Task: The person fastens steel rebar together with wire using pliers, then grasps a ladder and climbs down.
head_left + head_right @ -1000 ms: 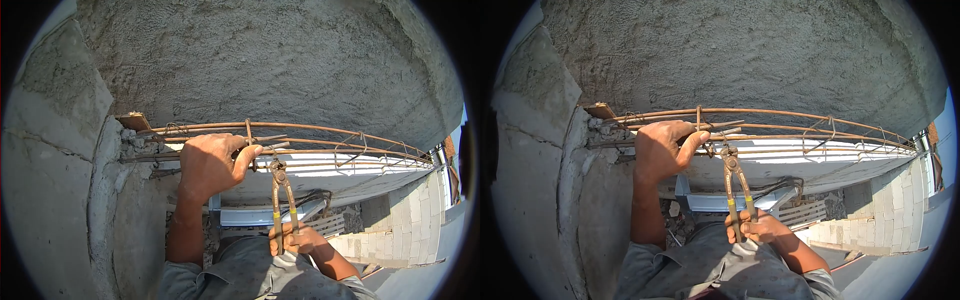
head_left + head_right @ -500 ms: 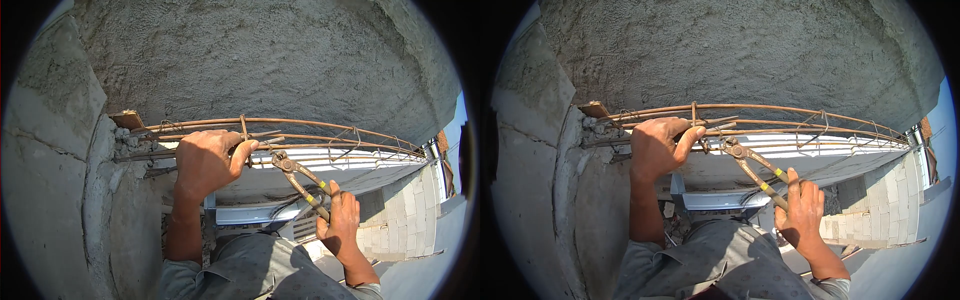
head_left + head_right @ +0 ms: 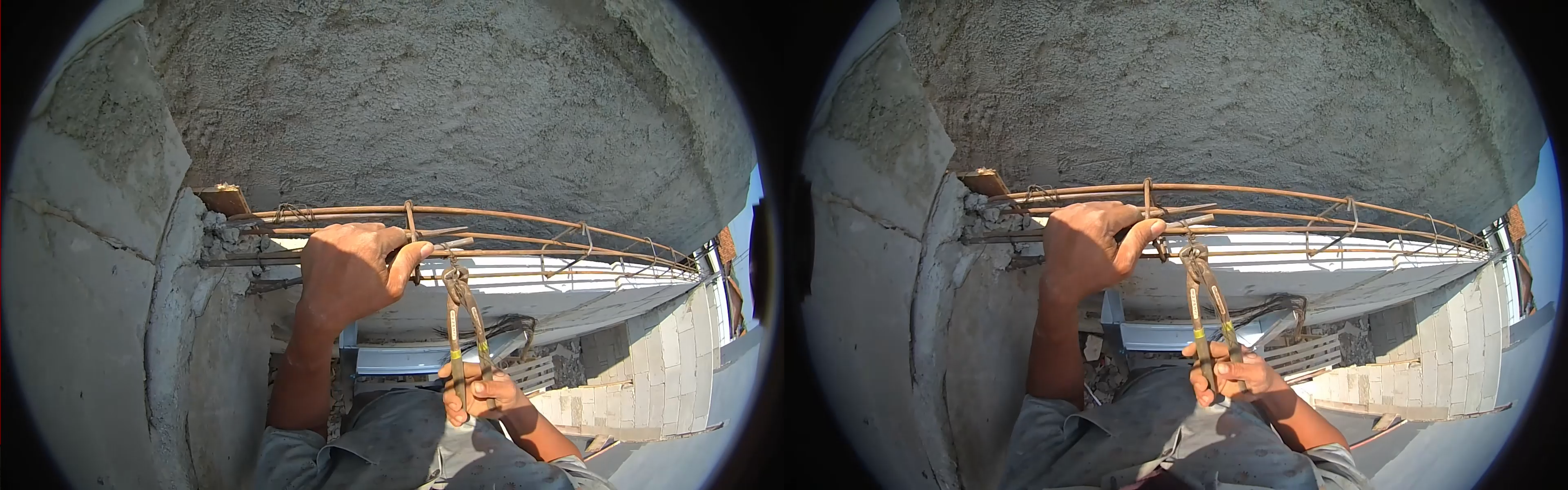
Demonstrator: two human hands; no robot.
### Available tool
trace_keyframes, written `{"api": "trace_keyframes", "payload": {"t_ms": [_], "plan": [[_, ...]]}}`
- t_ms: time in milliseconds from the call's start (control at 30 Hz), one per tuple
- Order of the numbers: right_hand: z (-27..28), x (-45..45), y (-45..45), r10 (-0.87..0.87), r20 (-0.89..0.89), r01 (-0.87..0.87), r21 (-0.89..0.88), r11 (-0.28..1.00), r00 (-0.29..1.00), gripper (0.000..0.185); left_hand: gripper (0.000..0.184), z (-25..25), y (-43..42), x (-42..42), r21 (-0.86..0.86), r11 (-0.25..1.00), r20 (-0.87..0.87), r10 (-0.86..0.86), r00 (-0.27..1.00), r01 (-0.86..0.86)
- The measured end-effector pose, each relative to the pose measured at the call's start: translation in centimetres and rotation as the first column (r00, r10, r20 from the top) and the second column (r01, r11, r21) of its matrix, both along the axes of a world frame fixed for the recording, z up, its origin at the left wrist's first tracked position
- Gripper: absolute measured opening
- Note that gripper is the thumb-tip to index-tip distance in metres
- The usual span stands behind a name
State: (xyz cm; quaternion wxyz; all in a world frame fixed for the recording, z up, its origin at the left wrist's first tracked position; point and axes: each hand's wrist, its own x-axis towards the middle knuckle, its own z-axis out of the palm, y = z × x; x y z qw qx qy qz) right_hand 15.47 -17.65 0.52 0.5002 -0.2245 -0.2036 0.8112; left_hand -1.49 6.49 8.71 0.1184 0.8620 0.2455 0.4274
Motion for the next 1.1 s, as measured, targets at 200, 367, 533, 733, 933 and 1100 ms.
{"api": "trace_keyframes", "payload": {"t_ms": [200, 367, 533, 733, 933, 1100], "plan": [[6.3, 3.5, -0.4, -0.019, 0.753, 0.172, -0.126, 0.977, 0.658, 0.078, 0.026, -0.3, 0.2, 0.3, 0.007, 1.0, 0.039, -0.008, 0.999, 0.008], [12.1, 3.0, 0.5, 0.182, 0.983, 0.115, -0.184, 0.976, 0.029, 0.079, 0.028, -0.1, 0.0, 0.1, 0.003, 1.0, -0.023, 0.0, 1.0, 0.0], [12.7, 1.4, -1.4, -0.346, 0.527, -0.221, 0.286, 0.932, -0.776, 0.072, 0.03, -0.6, 0.2, 0.4, 0.049, 0.999, 0.067, -0.014, 0.998, 0.01], [11.6, 2.5, -2.4, -0.421, 0.075, -0.385, 0.287, 0.877, -0.904, 0.07, 0.03, -0.4, 0.0, 0.3, 0.028, 0.999, 0.018, -0.018, 1.0, 0.017], [5.9, -0.1, -1.8, -0.185, 0.98, 0.265, 0.199, 0.943, -0.074, 0.052, 0.031, -0.3, -0.1, 0.2, -0.021, 1.0, 0.011, -0.012, 1.0, 0.012], [-2.6, -1.9, -0.9, 0.108, -0.608, -0.089, 0.062, 0.994, 0.786, 0.051, 0.031, -0.1, -0.2, 0.2, 0.001, 1.0, 0.004, 0.001, 1.0, -0.001]]}}
